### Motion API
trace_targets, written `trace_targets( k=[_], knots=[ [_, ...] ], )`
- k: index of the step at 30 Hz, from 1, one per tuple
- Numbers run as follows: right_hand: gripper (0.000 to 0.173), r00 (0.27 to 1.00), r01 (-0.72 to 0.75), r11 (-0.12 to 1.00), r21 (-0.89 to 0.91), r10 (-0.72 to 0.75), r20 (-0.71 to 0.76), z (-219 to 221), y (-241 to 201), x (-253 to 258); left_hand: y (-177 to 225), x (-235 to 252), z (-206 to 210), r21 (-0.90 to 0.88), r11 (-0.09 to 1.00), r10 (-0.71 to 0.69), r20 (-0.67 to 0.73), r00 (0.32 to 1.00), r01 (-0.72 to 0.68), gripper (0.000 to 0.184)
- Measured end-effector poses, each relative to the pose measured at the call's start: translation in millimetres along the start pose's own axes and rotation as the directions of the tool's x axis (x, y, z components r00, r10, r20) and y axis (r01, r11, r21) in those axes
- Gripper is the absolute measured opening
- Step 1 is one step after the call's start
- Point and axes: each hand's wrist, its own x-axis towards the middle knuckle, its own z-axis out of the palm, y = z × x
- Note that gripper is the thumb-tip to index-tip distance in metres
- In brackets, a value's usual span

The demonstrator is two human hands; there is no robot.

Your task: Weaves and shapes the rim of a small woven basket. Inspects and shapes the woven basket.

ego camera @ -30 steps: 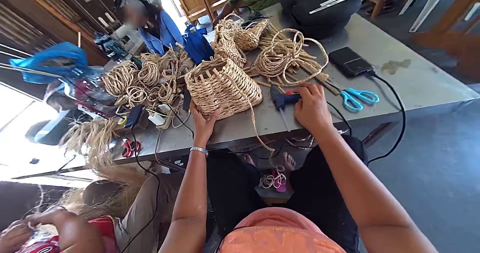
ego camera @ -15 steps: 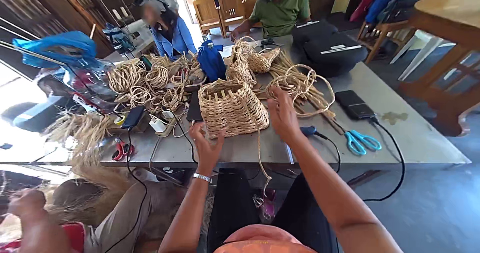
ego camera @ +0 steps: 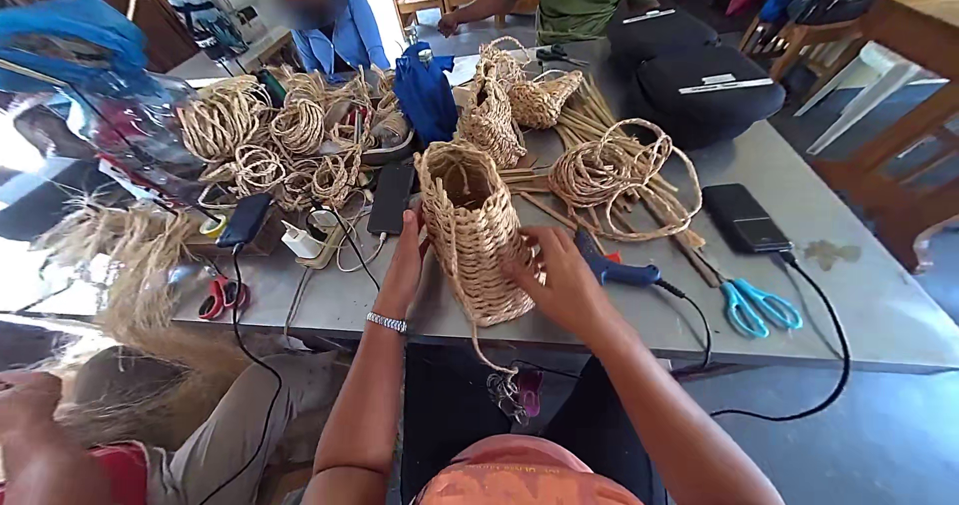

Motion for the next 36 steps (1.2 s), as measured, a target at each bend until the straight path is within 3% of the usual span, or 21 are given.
trace_targets(
  k=[3,6,9,13,17,23,33,36],
  knots=[
    [0.056,0.989,0.050,0.999,-0.010,-0.051,-0.139,17.9,-7.8,-16.5,3.6,8.2,9.1,-0.023,0.999,-0.020,0.107,0.994,0.022,0.077],
    [0.055,0.979,0.043,0.999,0.018,-0.038,-0.202,10.7,-13.0,-14.2,16.6,11.6,17.3,-0.030,0.998,-0.053,0.077,0.996,0.056,0.073],
    [0.061,0.970,0.037,0.992,0.119,-0.007,-0.243,-9.3,-16.6,3.5,31.4,17.3,17.3,0.027,0.989,0.144,0.035,0.989,-0.145,0.087],
    [0.083,0.983,0.018,0.954,0.299,0.038,-0.182,-10.0,-20.4,34.5,63.5,14.2,33.4,0.125,0.897,0.421,0.059,0.905,-0.425,0.104],
    [0.090,0.993,0.047,0.949,0.313,-0.012,-0.114,29.9,-6.9,41.3,56.9,12.6,50.1,0.254,0.865,0.435,0.054,0.899,-0.434,0.105],
    [0.086,0.984,0.015,0.960,0.278,0.035,-0.173,51.2,-5.7,34.5,42.7,13.2,53.0,0.320,0.845,0.448,0.011,0.894,-0.428,0.092],
    [0.097,0.985,-0.038,0.951,0.306,0.087,-0.146,61.5,-34.4,19.2,38.4,23.6,24.9,0.236,0.838,0.474,0.128,0.871,-0.491,0.089],
    [0.100,0.994,0.045,0.989,0.138,-0.030,-0.107,78.0,-43.1,-5.8,35.3,25.8,-1.7,0.182,0.881,0.412,0.161,0.897,-0.437,0.081]
  ],
)
